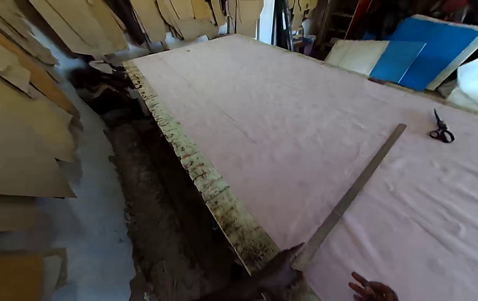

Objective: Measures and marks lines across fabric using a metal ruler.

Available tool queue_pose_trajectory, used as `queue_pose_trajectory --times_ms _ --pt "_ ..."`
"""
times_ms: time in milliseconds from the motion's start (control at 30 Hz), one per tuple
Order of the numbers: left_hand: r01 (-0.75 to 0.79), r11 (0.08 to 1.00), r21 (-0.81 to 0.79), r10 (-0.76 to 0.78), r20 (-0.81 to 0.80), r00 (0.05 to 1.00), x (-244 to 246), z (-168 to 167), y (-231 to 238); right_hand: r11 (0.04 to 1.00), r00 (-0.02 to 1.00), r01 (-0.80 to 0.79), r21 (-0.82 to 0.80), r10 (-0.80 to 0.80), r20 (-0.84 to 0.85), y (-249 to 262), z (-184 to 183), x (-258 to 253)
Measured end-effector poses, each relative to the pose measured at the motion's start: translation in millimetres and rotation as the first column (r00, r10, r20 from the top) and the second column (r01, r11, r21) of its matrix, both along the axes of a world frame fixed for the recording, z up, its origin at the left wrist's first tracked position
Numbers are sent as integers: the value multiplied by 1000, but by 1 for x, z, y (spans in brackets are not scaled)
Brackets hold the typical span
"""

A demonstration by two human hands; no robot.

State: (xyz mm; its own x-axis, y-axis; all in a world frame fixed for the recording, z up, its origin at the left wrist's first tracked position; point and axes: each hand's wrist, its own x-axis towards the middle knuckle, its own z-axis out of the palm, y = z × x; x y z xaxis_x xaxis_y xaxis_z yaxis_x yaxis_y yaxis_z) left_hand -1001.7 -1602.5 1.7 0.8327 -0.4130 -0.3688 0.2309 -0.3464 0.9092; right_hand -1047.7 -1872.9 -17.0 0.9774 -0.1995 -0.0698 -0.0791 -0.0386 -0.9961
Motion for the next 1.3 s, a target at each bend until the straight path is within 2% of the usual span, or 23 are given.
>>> queue_pose_trajectory --times_ms 100,233,367,533,633,833,1100,1300 --pt "16 996 92 -11 -59 998 -30 7 -4 999 996 -46 -26 48 73 -37 -3 10" --pt "77 992 101 -57 -190 980 -51 -4 -17 963 977 -141 -232 173 127 -70 -12 47" --pt "122 959 256 -74 -189 979 -35 4 -42 817 951 -152 -556 275 144 -85 -28 101" --pt "86 901 425 -52 -90 995 -38 5 -73 681 944 -84 -727 288 162 -102 -41 157" --pt "59 876 479 -45 -40 998 -45 4 -83 643 949 -79 -762 284 141 -112 -45 178" --pt "143 779 610 -131 -63 989 -43 8 -89 615 947 -82 -785 293 131 -113 -47 181" --pt "160 775 611 -184 -23 983 -26 7 -99 583 935 -92 -807 329 131 -120 -41 203" --pt "39 766 642 -207 188 960 -33 8 -74 594 940 -108 -797 323 113 -124 -49 207"
